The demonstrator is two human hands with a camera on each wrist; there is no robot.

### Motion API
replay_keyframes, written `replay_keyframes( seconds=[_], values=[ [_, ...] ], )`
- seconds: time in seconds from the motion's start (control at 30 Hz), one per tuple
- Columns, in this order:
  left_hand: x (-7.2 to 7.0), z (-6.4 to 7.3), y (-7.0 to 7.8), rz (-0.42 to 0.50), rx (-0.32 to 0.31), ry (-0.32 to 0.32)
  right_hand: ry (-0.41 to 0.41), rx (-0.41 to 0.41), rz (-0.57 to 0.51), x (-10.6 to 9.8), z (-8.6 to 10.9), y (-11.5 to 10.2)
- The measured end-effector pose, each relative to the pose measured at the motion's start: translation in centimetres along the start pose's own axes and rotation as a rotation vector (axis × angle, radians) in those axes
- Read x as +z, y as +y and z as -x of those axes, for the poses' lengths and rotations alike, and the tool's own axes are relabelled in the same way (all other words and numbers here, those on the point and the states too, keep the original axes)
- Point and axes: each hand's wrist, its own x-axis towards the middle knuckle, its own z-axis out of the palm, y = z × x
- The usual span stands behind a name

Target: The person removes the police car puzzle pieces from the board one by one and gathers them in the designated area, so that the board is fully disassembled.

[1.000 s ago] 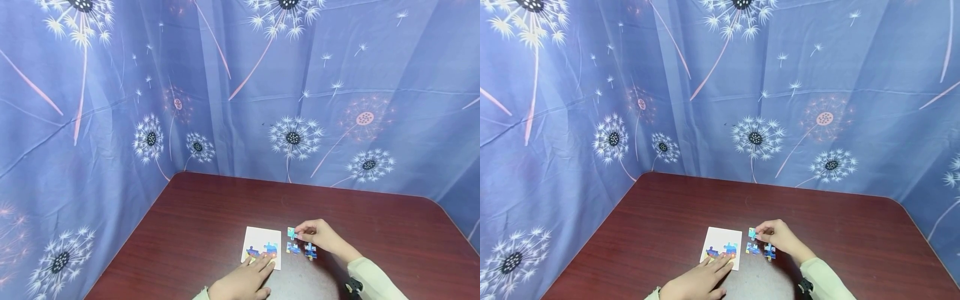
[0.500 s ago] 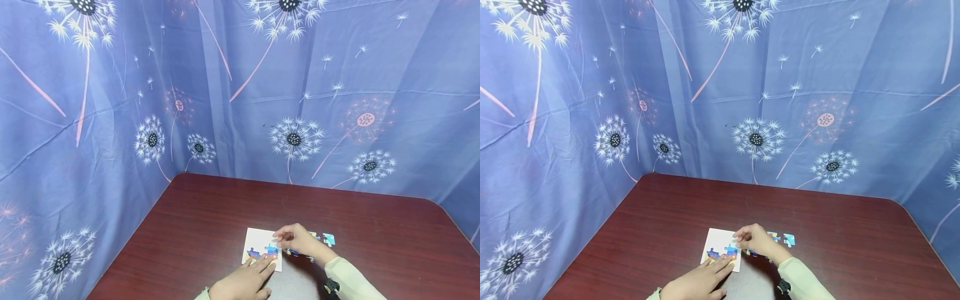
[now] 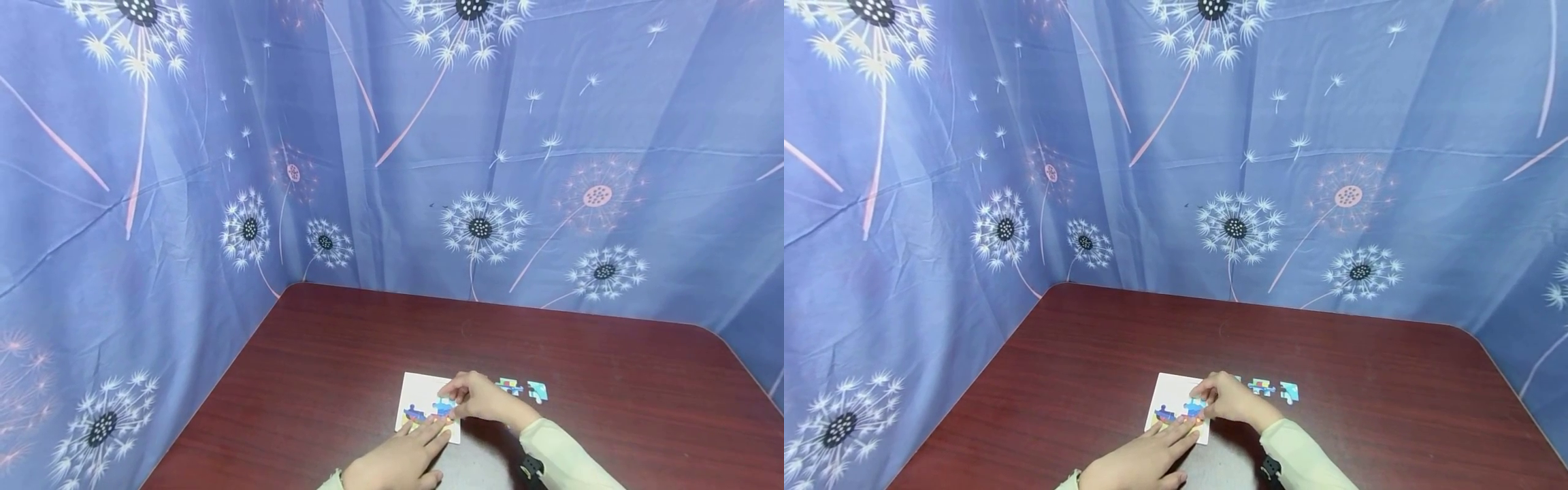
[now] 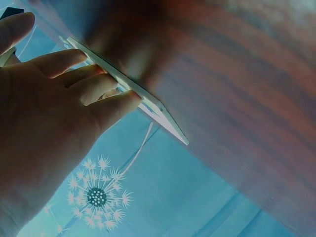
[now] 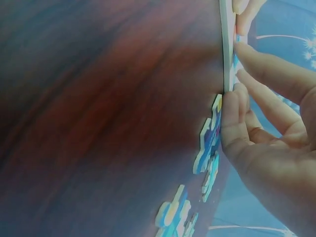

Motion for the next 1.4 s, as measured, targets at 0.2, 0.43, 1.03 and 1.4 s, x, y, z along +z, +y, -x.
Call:
replay_keyframes(
  seconds=[0.2, 0.43, 1.03, 1.4],
  values=[
    [-0.06, -0.05, 0.08, -0.013, -0.005, 0.0, -0.003, 0.001, 0.051, 0.03, -0.1, -0.35],
    [-0.29, -0.02, 0.19, -0.018, 0.004, 0.01, 0.012, 0.028, 0.026, 0.15, -0.06, -0.45],
    [0.07, 0.0, -0.09, -0.014, 0.016, 0.016, 0.038, 0.048, -0.17, -0.08, 0.15, -0.21],
    [-0.01, 0.03, -0.12, -0.033, 0.028, 0.029, 0.055, 0.064, -0.251, -0.09, 0.33, -0.17]
  ],
)
